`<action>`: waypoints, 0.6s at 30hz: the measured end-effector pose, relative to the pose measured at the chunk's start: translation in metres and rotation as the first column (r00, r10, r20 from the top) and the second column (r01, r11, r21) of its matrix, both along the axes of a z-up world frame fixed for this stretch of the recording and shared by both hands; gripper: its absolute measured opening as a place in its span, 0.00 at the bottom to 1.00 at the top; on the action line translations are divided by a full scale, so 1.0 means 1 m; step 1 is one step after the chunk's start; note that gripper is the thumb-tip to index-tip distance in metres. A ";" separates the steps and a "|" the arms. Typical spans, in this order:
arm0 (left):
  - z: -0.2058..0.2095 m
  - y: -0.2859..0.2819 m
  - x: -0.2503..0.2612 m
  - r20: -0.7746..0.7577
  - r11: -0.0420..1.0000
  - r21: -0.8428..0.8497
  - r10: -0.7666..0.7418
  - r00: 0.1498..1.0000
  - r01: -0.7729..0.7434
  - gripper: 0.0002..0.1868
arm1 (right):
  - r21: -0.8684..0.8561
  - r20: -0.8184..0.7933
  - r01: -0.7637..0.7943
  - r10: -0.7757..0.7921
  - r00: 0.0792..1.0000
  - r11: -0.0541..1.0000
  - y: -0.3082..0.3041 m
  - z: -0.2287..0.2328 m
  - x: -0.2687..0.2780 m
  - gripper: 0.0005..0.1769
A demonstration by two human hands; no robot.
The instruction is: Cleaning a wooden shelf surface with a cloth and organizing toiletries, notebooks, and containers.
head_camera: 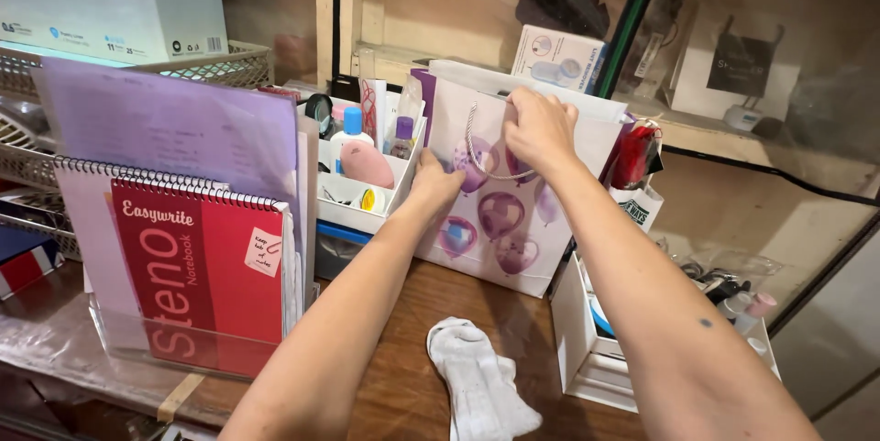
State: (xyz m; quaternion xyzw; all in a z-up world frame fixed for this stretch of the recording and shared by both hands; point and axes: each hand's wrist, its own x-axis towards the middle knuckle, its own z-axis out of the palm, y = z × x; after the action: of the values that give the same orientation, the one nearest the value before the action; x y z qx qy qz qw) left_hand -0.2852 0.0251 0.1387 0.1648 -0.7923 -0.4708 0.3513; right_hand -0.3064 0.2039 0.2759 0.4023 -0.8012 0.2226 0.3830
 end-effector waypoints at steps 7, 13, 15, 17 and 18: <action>-0.002 0.001 0.003 -0.011 0.999 -0.029 -0.018 1.000 0.018 0.66 | -0.025 0.058 0.041 -0.040 0.998 0.999 0.008 0.002 0.004 0.12; 0.030 0.021 0.036 0.012 0.998 0.030 -0.056 0.998 0.056 0.81 | -0.076 0.047 -0.023 0.027 0.999 0.997 0.018 -0.002 -0.011 0.06; 0.035 0.026 0.045 0.031 0.998 0.042 -0.048 0.998 0.046 0.84 | -0.095 0.031 -0.072 0.076 0.997 0.993 0.022 -0.006 -0.014 0.06; 0.041 0.028 0.052 0.073 0.998 0.029 -0.060 0.996 0.058 0.88 | -0.113 -0.020 -0.205 0.204 0.979 0.972 0.026 -0.006 -0.017 0.05; 0.039 0.030 0.050 0.075 0.998 0.028 -0.062 0.995 0.060 0.88 | -0.114 -0.019 -0.202 0.201 0.979 0.973 0.028 -0.005 -0.013 0.05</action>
State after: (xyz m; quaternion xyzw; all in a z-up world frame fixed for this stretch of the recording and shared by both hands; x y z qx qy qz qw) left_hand -0.2348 0.0548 0.1774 0.1625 -0.8036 -0.4848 0.3045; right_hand -0.3197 0.2320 0.2713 0.4595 -0.7406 0.3047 0.3840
